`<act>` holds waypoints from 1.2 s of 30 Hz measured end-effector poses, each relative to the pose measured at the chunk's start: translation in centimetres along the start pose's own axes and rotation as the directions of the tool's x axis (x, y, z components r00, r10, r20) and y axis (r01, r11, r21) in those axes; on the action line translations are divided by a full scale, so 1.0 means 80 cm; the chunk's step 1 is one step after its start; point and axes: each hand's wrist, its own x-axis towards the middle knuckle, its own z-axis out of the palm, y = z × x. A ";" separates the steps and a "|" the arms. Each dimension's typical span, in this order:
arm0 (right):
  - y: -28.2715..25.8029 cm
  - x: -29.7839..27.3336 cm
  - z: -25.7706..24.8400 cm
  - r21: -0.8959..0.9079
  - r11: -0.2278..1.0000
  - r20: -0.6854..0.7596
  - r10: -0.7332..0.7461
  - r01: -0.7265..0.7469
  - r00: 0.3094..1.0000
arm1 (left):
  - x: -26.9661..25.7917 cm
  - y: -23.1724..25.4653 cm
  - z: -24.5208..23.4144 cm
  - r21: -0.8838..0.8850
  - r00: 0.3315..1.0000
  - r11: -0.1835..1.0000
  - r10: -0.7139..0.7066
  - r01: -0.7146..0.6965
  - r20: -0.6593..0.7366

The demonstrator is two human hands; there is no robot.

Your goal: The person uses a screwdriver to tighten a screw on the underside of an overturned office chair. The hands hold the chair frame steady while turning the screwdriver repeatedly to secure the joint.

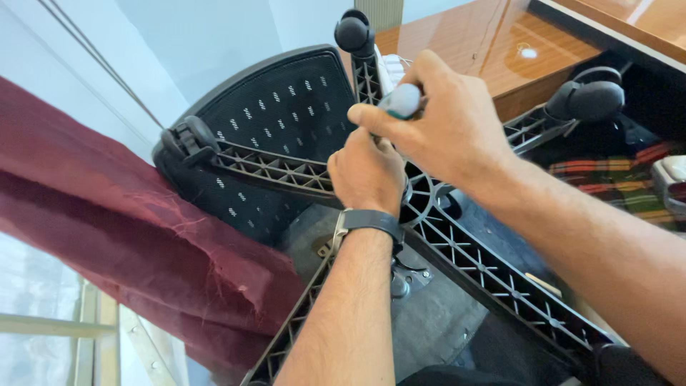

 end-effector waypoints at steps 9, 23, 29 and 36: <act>-0.013 -0.008 -0.006 0.262 0.920 -0.311 -0.204 0.290 0.928 | 0.057 0.035 0.014 -0.514 0.893 0.733 0.322 -0.445 -0.314; 0.030 -0.003 0.045 0.084 0.977 -0.160 -0.182 0.197 0.970 | 0.036 0.003 0.022 -0.450 0.996 0.888 0.092 -0.092 -0.021; 0.005 0.005 0.019 -0.050 0.995 -0.019 0.084 -0.085 0.996 | 0.014 0.008 0.014 -0.428 1.000 0.903 0.019 -0.027 -0.023; -0.029 -0.006 0.008 -0.076 0.973 0.078 0.224 -0.218 0.971 | -0.018 0.001 0.006 -0.420 0.997 0.904 0.067 -0.080 -0.046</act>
